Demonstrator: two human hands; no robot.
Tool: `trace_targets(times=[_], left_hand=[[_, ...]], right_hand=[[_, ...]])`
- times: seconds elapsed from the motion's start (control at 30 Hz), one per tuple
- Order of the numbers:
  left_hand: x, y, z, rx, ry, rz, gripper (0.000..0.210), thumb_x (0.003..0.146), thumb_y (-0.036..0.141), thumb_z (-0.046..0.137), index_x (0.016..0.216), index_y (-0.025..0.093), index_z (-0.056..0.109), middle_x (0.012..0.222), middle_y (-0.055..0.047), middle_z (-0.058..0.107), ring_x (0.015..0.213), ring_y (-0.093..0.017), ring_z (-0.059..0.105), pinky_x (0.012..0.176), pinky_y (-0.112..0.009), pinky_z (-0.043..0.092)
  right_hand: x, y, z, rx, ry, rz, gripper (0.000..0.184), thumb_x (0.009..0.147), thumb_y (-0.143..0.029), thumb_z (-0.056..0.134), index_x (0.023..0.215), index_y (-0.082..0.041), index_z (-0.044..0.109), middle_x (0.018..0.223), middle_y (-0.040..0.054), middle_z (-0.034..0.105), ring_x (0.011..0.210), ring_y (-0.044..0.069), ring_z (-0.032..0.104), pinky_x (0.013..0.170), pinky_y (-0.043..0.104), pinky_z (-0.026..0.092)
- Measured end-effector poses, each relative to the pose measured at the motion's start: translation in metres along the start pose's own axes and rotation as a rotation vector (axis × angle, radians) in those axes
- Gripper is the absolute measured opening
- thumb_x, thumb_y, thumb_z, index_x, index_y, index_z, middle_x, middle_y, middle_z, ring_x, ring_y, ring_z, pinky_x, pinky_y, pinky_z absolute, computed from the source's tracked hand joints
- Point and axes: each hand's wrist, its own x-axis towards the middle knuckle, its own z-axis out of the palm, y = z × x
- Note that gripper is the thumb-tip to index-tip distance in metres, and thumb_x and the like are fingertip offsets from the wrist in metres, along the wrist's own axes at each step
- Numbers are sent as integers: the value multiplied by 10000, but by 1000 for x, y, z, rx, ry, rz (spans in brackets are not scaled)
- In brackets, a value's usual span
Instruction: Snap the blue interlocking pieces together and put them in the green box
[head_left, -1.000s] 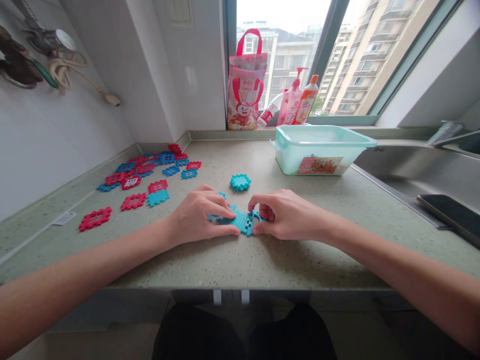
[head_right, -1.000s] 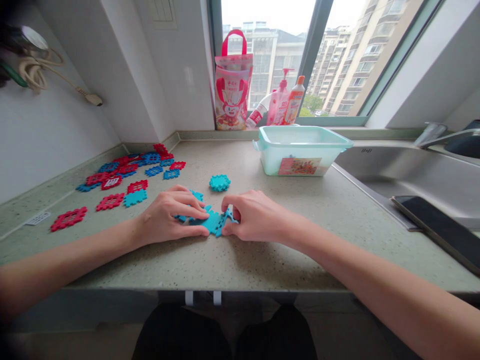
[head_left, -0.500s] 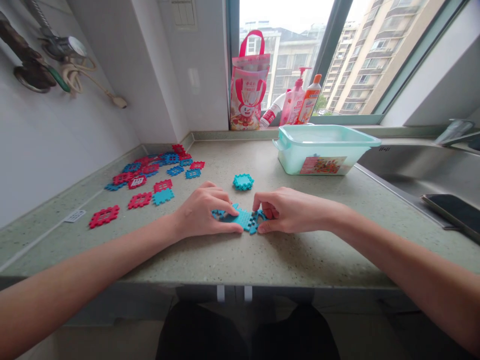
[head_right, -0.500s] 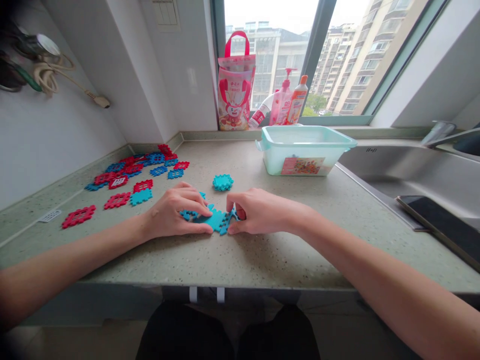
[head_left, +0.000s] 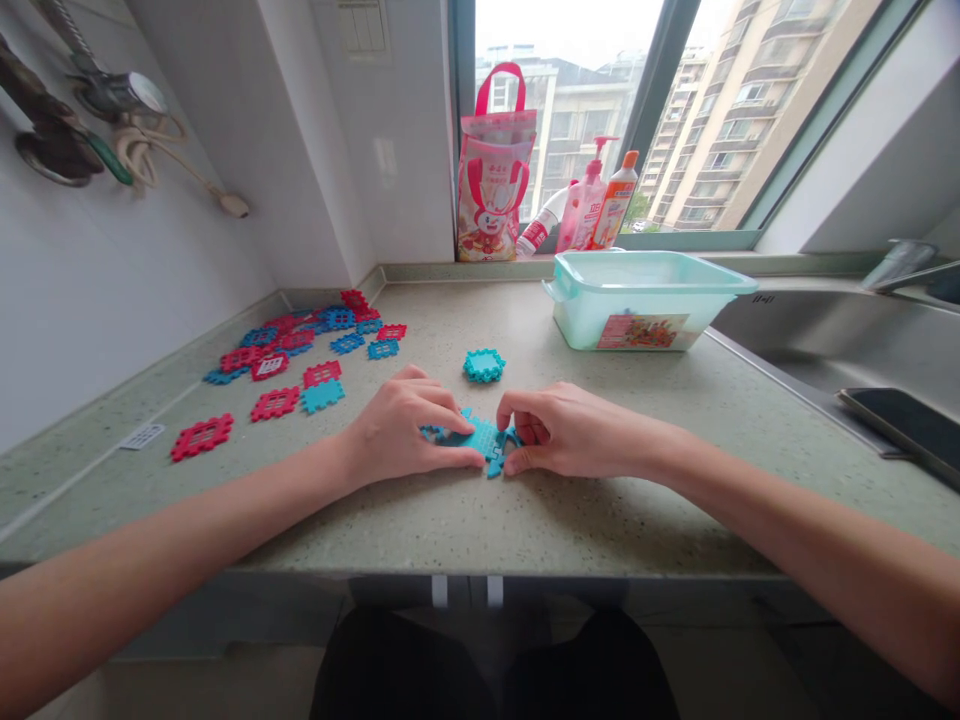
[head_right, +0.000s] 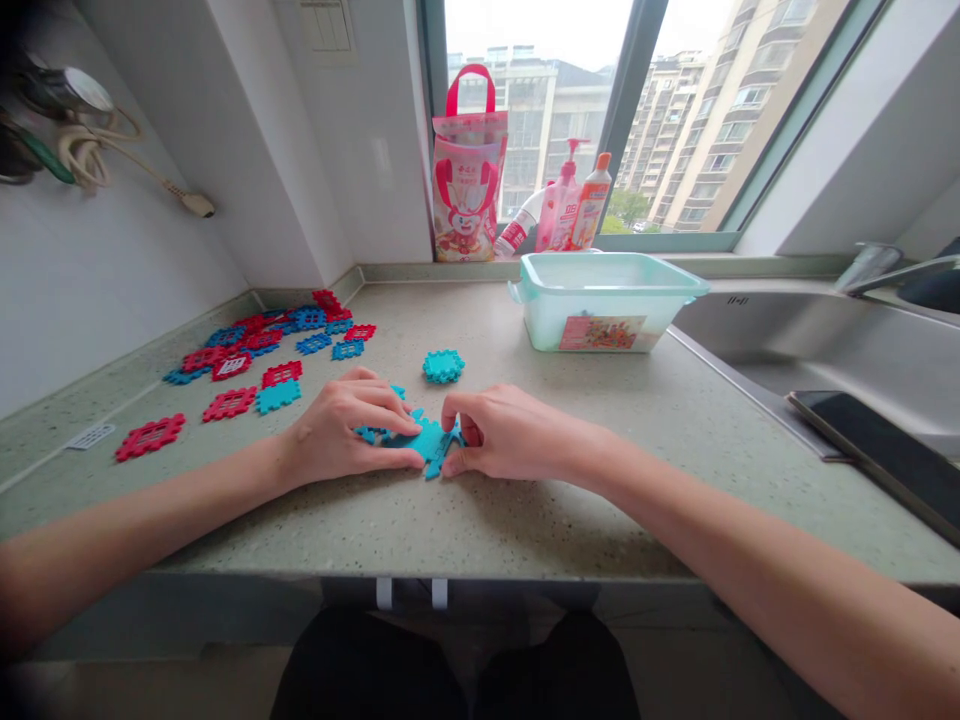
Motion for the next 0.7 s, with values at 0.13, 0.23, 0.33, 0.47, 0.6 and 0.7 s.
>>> trace_targets(times=[0.13, 0.23, 0.33, 0.47, 0.6, 0.7], left_hand=[[1, -2, 0, -15, -29, 9, 249, 823, 490, 901, 883, 257, 839, 830, 18, 812, 818, -174, 781, 895, -367, 430], [2, -4, 1, -11, -47, 9, 276, 827, 528, 886, 888, 262, 842, 824, 14, 810, 798, -171, 773, 895, -368, 429], [4, -3, -1, 11, -61, 9, 322, 841, 571, 859, 906, 257, 837, 840, -6, 810, 799, -181, 764, 909, -375, 437], [4, -7, -10, -48, -156, 114, 323, 937, 544, 771, 1037, 239, 818, 964, -55, 818, 912, -219, 761, 956, -388, 476], [0, -27, -26, -156, -158, 186, 354, 1068, 488, 578, 1126, 218, 799, 1087, -101, 810, 1042, -241, 743, 979, -394, 513], [-3, -47, -34, -109, -47, 83, 472, 1109, 523, 453, 1106, 208, 805, 1062, -104, 810, 1010, -241, 731, 958, -403, 521]], right_hand=[[0, 1, 3, 7, 7, -6, 339, 865, -424, 862, 1088, -225, 701, 746, -37, 676, 631, 136, 565, 640, 265, 352], [3, 1, 5, 11, 24, -15, 385, 857, -447, 866, 1124, -228, 697, 765, -32, 687, 641, 141, 578, 642, 268, 356], [6, 5, 0, 35, -6, -34, 457, 838, -497, 871, 1164, -230, 693, 766, -29, 692, 636, 144, 584, 628, 267, 366], [5, 26, -20, 38, -76, -60, 318, 871, -458, 825, 1090, -241, 748, 848, 3, 725, 687, 154, 622, 638, 265, 425], [1, 52, -35, 32, -43, -111, 198, 917, -338, 735, 1077, -239, 799, 1099, 65, 736, 838, 183, 679, 760, 297, 518], [7, 60, -32, 43, 101, -129, 268, 944, -320, 693, 1185, -243, 781, 1243, 95, 716, 956, 214, 704, 839, 339, 563]])
